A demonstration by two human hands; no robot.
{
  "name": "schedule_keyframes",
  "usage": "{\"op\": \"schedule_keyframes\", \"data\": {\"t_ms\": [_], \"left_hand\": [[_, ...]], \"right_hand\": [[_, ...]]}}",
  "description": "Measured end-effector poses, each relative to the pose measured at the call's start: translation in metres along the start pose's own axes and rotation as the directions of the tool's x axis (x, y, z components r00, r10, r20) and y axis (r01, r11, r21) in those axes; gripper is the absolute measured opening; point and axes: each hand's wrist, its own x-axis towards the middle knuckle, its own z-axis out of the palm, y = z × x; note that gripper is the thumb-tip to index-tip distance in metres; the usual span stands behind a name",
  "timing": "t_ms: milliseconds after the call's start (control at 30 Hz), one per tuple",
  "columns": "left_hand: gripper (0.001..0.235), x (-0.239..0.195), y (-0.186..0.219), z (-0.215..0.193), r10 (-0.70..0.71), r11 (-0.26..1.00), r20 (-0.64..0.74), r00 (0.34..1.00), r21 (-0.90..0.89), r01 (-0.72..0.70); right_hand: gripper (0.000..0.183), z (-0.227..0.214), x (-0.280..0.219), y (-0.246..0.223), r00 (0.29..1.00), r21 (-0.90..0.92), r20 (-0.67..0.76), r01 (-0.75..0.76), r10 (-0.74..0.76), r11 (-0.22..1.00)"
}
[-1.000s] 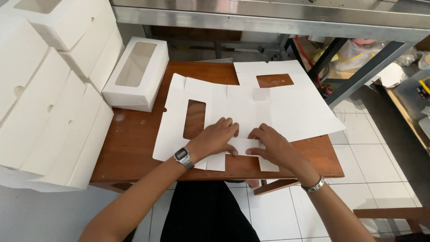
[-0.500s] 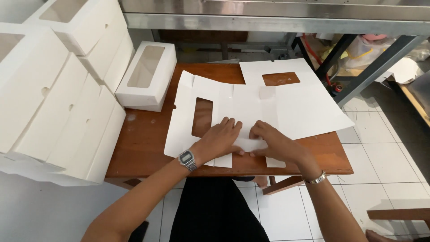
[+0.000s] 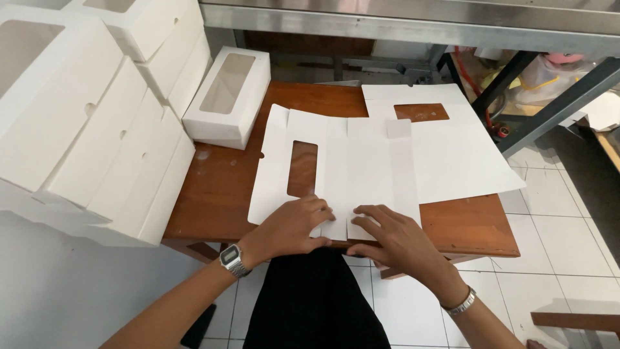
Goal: The person assembles a white rectangular box from a flat die-cut sheet. They fold the side flaps, tuck tabs into slots, and press the edges to form the box structure. The process is repeated for a second box.
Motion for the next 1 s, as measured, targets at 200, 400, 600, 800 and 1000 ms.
{"op": "schedule_keyframes", "data": {"t_ms": [200,400,600,800,1000], "left_hand": [[0.055,-0.004,-0.002,0.001,-0.045,0.999,0.027,0.999,-0.023,0.045],[0.071,-0.016,0.017,-0.001,0.000,1.000,0.037,0.999,0.014,-0.001],[0.031,-0.006,0.017,0.001,-0.034,0.997,-0.112,0.993,-0.069,0.027],[0.046,0.027,0.004,0.007,-0.217,0.975,-0.101,0.971,-0.062,0.211],[0.033,0.027,0.005,-0.015,-0.146,0.986,0.098,0.984,0.089,0.138]], "right_hand": [[0.059,0.021,0.021,0.000,0.990,-0.135,0.069,0.134,-0.126,0.982],[0.044,0.027,0.012,-0.007,0.975,-0.270,0.190,0.168,-0.118,0.948],[0.015,0.019,0.021,-0.011,0.985,-0.176,0.042,0.173,-0.168,0.969],[0.021,0.004,0.049,-0.013,0.900,-0.083,0.307,-0.298,0.309,0.951],[0.031,-0.022,0.084,-0.023,0.739,-0.203,0.599,-0.233,0.309,0.951]]}}
